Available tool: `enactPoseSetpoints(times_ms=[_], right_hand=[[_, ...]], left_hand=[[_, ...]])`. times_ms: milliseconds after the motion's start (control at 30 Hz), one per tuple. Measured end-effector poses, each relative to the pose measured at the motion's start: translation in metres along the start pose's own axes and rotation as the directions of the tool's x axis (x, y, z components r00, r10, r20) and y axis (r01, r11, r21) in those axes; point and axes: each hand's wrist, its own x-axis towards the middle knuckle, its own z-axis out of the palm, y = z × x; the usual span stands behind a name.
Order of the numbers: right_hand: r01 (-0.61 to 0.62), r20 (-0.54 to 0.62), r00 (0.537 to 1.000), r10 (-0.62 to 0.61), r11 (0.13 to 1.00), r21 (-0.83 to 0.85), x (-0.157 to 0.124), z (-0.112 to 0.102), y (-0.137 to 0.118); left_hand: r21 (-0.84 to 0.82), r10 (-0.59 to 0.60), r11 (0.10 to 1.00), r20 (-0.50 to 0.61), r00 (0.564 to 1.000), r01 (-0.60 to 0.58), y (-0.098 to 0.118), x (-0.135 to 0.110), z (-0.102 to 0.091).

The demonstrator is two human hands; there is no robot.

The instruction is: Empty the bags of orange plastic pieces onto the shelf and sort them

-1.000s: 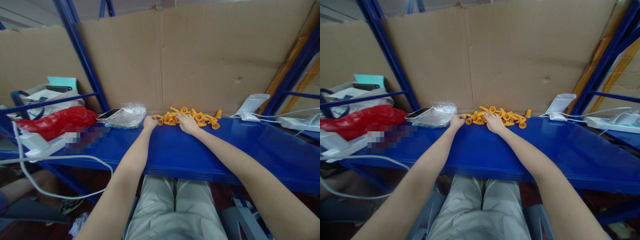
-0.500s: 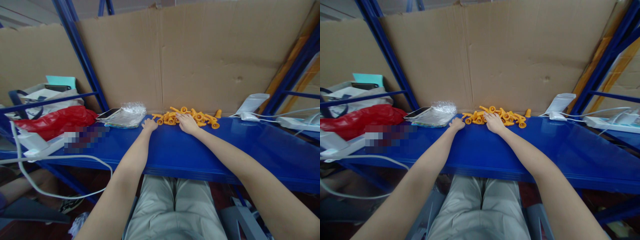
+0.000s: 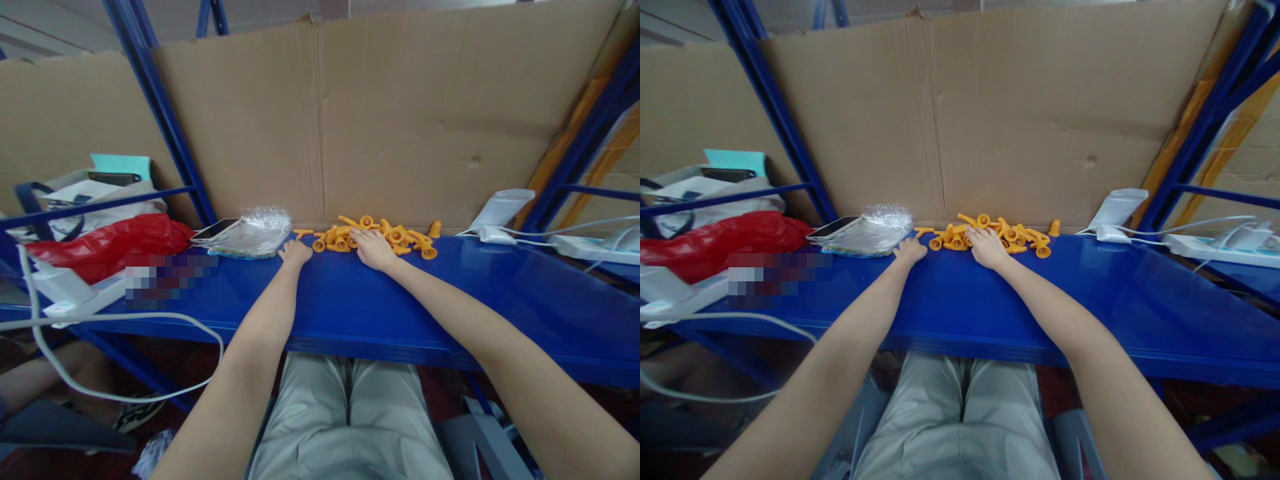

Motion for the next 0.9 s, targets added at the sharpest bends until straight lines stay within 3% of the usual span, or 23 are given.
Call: enactPoseSetpoints(times_ms=[900], right_hand=[[-0.031, 0.073, 0.997, 0.034, 0.999, -0.044, 0.0, -0.0069, -0.0065]], left_hand=[[-0.033, -0.016, 0.999, 0.015, 1.0, 0.016, 0.0003, -0.0009, -0.0023]])
